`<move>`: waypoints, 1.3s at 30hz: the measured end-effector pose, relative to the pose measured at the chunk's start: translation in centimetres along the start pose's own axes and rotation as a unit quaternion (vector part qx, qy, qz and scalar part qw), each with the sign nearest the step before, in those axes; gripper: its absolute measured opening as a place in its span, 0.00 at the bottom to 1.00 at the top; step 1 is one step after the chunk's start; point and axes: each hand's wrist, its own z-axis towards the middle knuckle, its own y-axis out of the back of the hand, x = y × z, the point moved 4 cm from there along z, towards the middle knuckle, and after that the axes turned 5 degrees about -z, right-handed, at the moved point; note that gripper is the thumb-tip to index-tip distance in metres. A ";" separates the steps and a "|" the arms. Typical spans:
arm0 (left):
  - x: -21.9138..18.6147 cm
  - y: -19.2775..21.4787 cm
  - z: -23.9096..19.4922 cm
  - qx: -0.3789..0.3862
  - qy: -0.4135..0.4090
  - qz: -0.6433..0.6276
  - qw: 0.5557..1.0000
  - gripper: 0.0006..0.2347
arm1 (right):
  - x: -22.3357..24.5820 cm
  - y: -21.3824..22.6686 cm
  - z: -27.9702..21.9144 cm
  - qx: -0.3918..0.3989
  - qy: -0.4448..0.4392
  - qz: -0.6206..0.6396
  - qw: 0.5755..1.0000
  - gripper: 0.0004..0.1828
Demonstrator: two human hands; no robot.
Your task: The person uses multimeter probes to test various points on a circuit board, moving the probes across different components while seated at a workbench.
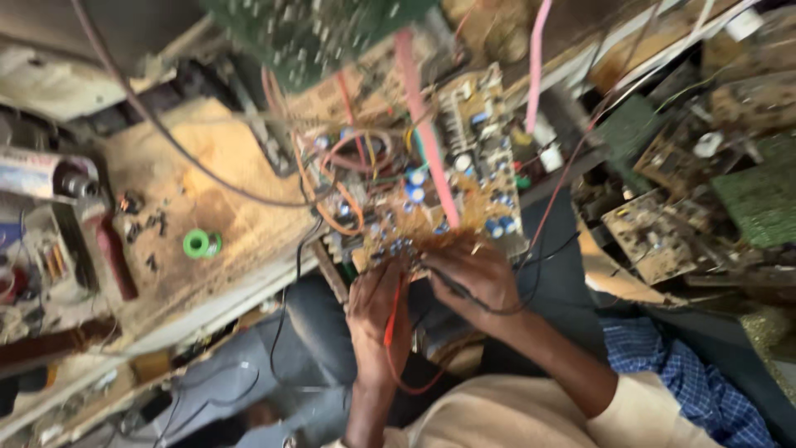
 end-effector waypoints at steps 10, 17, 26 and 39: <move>0.3 -0.1 -0.2 -0.014 0.010 -0.017 1.000 0.10 | -0.7 -0.5 -0.8 0.025 -0.025 -0.021 0.999 0.15; -0.3 0.1 0.2 -0.016 0.011 -0.015 1.000 0.09 | -0.9 -0.9 -1.0 0.035 -0.026 -0.038 0.998 0.16; 0.0 0.0 0.0 -0.012 0.013 -0.013 1.000 0.10 | -1.0 -1.0 -1.3 0.030 -0.035 -0.043 0.998 0.17; -3.7 1.0 -2.3 0.079 -0.036 -0.046 0.995 0.24 | 1.3 1.5 -3.7 0.056 -0.040 0.102 0.992 0.18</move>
